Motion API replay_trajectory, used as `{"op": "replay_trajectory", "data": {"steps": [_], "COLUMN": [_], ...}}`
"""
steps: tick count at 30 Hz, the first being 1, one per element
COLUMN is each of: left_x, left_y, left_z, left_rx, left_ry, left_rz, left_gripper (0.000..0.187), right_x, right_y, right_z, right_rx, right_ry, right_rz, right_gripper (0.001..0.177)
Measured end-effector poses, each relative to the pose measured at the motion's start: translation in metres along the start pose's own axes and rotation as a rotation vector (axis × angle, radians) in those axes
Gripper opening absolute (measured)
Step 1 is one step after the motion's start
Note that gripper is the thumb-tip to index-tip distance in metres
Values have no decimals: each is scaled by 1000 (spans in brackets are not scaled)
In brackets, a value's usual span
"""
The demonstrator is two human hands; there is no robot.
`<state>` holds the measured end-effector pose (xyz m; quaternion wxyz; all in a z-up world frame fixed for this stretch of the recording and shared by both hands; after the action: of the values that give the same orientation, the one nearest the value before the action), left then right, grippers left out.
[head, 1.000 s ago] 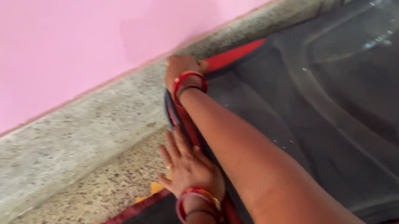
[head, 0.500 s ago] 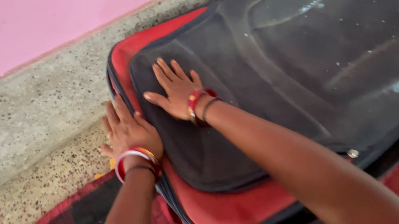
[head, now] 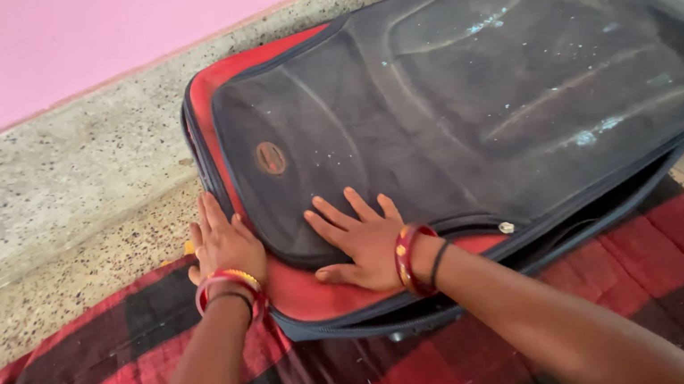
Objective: The person unzips a suitcase and removes folded clothes one by one, placing them on a mat on the floor. The items removed include various shirts, pants, and jeans.
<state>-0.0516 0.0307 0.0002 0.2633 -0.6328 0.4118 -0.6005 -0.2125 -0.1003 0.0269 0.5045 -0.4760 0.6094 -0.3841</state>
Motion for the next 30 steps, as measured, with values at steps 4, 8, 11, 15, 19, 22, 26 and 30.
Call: {"op": "replay_trajectory", "data": {"steps": [4,8,11,15,19,22,26,30], "left_x": [-15,-37,-58,-70,-51,-24,21,46], "left_y": [4,14,28,36,22,8,-8,-21], "left_z": [-31,-50,-62,-69,-82,-114,-169,-228], "left_rx": [6,37,101,220,238,134,62,111], "left_ry": [-20,33,136,403,487,409,409,669], "left_rz": [-21,-70,-192,-288,-286,-208,-32,-96], "left_gripper": [62,60,58,57,68,77,80,80], "right_x": [-4,-2,0,19,42,44,35,19], "right_y": [3,7,11,6,-1,-6,-19,-48], "right_z": [-37,-70,-91,-116,-133,-142,-151,-171], "right_rx": [44,8,82,163,127,259,464,734], "right_ry": [-87,-107,-108,-109,13,-28,-111,-180], "right_rz": [-40,-73,-91,-158,-208,-208,-261,-308], "right_gripper": [82,88,85,85,96,92,75,51]}}
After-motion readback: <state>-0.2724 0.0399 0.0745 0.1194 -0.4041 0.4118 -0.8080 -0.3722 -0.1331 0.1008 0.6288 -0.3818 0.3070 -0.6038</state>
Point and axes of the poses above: each hand's wrist, its own z-axis towards the middle knuckle, its own y-axis out of the palm, x = y × z, the point moved 4 cm from there along z, towards the middle knuckle, and after that the axes turned 11 degrees about -y, right-handed, at the moved point
